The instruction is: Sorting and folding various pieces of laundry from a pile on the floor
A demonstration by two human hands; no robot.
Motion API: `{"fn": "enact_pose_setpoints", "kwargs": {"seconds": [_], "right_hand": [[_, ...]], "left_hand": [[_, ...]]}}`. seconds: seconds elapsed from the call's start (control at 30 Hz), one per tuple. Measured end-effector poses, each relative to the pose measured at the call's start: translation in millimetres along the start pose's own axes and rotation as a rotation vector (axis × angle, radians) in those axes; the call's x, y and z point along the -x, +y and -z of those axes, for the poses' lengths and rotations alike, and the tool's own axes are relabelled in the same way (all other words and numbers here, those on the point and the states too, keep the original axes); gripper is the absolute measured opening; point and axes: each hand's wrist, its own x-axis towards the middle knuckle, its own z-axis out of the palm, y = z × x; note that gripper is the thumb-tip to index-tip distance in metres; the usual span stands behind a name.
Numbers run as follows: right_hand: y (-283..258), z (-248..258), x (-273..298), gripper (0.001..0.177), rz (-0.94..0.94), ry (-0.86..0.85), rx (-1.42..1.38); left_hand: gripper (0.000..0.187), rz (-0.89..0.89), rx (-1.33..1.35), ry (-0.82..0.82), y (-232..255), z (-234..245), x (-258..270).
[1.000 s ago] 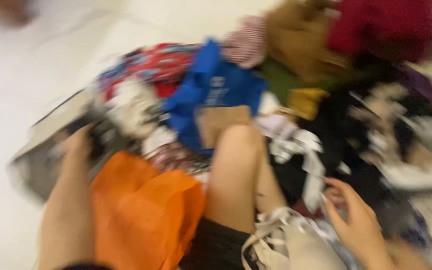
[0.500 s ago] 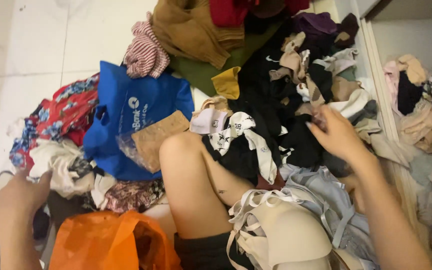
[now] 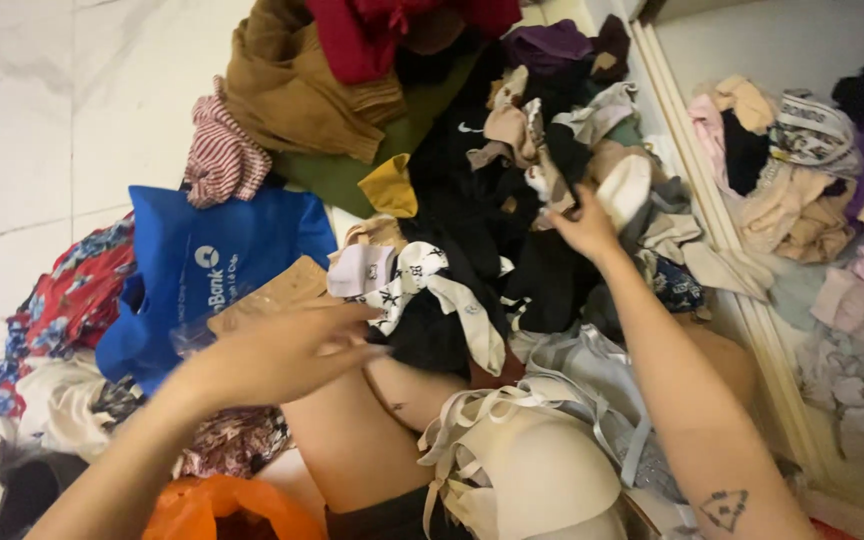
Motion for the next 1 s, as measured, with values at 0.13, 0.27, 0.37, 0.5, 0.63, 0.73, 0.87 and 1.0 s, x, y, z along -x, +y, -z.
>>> {"fn": "enact_pose_setpoints", "kwargs": {"seconds": [0.13, 0.27, 0.37, 0.5, 0.63, 0.73, 0.87, 1.0], "right_hand": [[17.1, -25.5, 4.4, 0.035, 0.115, 0.016, -0.097], [-2.7, -20.8, 61.3, 0.03, 0.441, -0.09, 0.504], [-8.5, -10.9, 72.6, 0.047, 0.723, 0.099, 0.336], [-95.3, 50.1, 82.5, 0.085, 0.715, 0.366, -0.066], [-56.6, 12.8, 32.6, 0.075, 0.275, -0.043, 0.346], [-1.2, -41.1, 24.3, 0.049, 0.359, -0.082, 0.219], [-19.4, -29.6, 82.9, 0.036, 0.342, -0.398, 0.359], [-0.5, 14.9, 84.2, 0.043, 0.545, -0.321, 0.036]], "left_hand": [[0.06, -0.054, -0.041, -0.202, 51.9, -11.6, -58.4], [0.055, -0.214, -0.105, -0.236, 24.6, -69.6, -134.1], [0.056, -0.189, -0.206, -0.207, 17.6, -98.0, -176.7], [0.056, -0.023, -0.232, -0.156, 32.1, -122.8, -207.4], [0.059, -0.146, -0.031, -0.074, 42.4, -161.7, -221.1], [0.063, -0.027, 0.029, -0.052, 48.3, -195.2, -211.0], [0.063, -0.011, 0.173, 0.052, 16.4, -245.6, -197.0], [0.056, -0.083, 0.458, 0.059, 4.2, -231.5, -153.1]]}}
